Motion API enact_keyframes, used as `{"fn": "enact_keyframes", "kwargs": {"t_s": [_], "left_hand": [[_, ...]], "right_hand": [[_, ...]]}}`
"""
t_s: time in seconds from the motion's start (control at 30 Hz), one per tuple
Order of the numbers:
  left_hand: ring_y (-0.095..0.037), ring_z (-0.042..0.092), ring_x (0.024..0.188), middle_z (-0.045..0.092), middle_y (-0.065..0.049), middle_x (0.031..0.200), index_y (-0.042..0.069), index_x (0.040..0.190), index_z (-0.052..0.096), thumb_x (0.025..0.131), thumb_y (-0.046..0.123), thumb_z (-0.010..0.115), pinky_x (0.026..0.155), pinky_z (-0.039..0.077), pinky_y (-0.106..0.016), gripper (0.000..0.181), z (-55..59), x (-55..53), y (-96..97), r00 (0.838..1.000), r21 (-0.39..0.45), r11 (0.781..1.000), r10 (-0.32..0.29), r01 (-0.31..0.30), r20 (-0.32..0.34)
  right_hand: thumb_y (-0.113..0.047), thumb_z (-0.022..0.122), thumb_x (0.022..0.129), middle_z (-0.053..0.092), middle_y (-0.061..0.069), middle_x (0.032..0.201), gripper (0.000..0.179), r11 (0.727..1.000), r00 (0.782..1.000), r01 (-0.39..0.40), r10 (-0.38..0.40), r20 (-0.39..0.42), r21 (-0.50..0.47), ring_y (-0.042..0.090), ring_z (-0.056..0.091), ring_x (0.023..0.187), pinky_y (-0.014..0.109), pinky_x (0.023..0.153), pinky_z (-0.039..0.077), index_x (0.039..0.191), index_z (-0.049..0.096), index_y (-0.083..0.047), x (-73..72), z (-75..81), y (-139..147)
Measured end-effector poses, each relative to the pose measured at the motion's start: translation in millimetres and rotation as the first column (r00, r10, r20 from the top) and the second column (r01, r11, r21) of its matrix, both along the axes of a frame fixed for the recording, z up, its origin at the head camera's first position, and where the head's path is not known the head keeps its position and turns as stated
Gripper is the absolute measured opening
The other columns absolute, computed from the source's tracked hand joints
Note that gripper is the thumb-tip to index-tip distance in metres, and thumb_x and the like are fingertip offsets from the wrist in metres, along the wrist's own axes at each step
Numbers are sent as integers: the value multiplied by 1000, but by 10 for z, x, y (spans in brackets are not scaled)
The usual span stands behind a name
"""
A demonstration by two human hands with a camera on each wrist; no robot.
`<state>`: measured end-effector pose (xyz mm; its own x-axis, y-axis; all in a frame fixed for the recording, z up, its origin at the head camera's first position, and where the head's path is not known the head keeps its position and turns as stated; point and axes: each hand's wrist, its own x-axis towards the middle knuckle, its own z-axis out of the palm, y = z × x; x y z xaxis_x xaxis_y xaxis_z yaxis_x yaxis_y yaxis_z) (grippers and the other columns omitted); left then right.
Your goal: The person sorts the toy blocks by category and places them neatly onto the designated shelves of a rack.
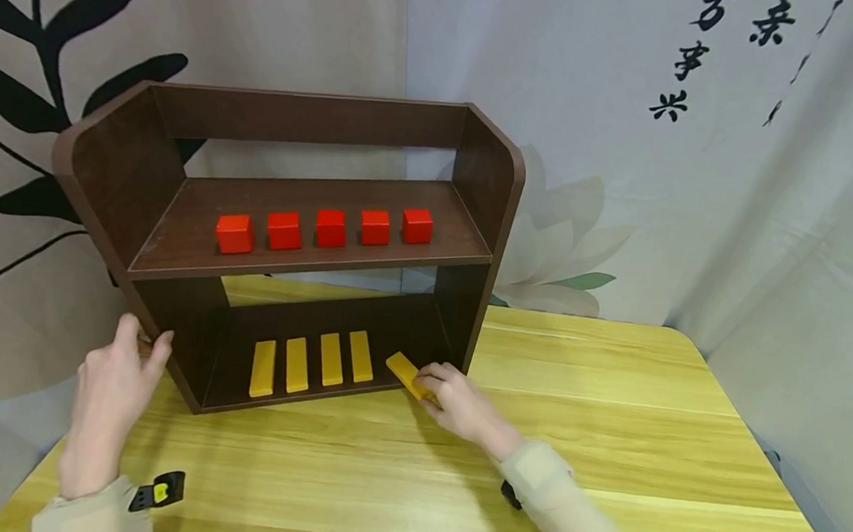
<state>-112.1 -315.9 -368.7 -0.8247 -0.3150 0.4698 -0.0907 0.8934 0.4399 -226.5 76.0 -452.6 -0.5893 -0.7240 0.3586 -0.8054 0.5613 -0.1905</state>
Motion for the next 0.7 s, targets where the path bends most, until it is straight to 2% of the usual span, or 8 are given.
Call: {"fn": "enact_keyframes", "kwargs": {"t_s": [0.1,0.33,0.53,0.7], "left_hand": [[-27,42,42,54,-20,64,-2,94,40,97,22,48,42,27,-32,26,-3,3,-2,1000,0,1000,-6,6,-5],[-28,44,43,57,-23,70,-2,95,40,97,22,48,42,28,-32,25,-4,6,1,1000,-1,1000,-4,4,2],[-28,44,43,56,-22,67,-2,94,41,97,22,48,42,27,-32,25,-2,-1,-3,1000,1,1000,1,-1,3],[-28,44,44,57,-22,68,-2,95,41,98,23,47,42,28,-32,26,3,3,5,1000,6,1000,3,-3,14]], "right_hand": [[-11,71,83,68,4,106,22,997,997,-22,27,-72,71,16,62,94,26,81,52,104,70,-6,36,5,24],[-16,69,86,67,7,118,29,992,991,-64,76,-111,107,19,62,106,30,93,49,113,67,-5,37,-28,-10],[-23,66,89,59,9,132,38,984,995,-29,45,-87,177,23,57,119,35,102,44,122,62,-5,29,-50,-68],[-31,62,91,48,13,144,52,962,999,0,13,-47,273,26,48,131,38,109,37,134,52,-3,32,-46,-136]]}}
